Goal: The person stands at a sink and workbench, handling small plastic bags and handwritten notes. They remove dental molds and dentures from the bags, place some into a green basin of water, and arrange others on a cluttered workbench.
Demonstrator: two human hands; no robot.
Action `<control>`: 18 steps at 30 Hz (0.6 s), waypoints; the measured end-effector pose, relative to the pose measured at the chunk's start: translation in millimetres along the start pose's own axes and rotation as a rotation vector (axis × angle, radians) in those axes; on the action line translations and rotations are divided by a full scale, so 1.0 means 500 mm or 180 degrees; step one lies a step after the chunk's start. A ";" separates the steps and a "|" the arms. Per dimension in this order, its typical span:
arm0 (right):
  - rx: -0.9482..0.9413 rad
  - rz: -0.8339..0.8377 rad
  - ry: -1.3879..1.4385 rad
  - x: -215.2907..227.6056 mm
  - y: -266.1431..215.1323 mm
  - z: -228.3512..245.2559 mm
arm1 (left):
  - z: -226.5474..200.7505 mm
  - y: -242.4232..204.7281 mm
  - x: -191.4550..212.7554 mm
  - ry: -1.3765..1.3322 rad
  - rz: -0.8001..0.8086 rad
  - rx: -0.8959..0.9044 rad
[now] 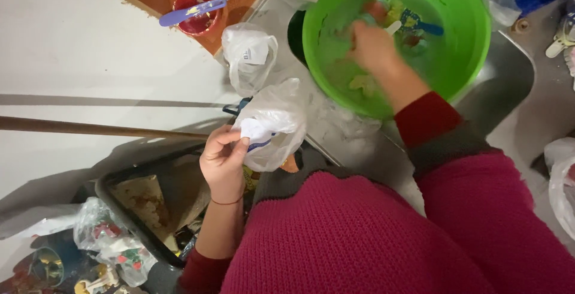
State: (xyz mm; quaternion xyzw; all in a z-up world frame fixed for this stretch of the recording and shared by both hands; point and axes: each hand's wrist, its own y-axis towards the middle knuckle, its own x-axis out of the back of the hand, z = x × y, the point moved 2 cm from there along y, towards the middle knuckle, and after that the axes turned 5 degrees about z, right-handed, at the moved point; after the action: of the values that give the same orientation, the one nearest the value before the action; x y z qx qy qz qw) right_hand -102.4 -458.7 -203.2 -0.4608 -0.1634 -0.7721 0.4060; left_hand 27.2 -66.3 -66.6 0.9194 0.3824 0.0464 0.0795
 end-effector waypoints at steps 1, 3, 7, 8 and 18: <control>-0.0124 -0.0051 0.0307 0.037 -0.012 0.008 | 0.002 0.001 0.000 -0.0067 -0.0014 0.0060; -0.0076 -0.0203 0.0375 0.083 -0.044 0.009 | 0.016 0.003 -0.001 -0.0210 -0.0039 0.0114; 0.0257 -0.0908 0.0989 0.151 -0.123 0.051 | 0.069 0.012 0.004 -0.0780 -0.0057 0.0126; 0.0272 -0.0903 0.0987 0.143 -0.136 0.061 | 0.074 0.023 -0.002 -0.0780 -0.0070 0.0119; 0.0801 0.0882 0.3282 0.051 -0.229 0.207 | 0.140 0.117 -0.100 -0.1501 0.0364 0.0401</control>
State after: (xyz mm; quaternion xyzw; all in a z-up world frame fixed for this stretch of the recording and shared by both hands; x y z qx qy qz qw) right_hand -137.9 -335.4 -113.8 0.0123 0.0279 -0.8117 0.5833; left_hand 42.9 -150.1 -125.9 0.9281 0.3028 -0.1888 0.1064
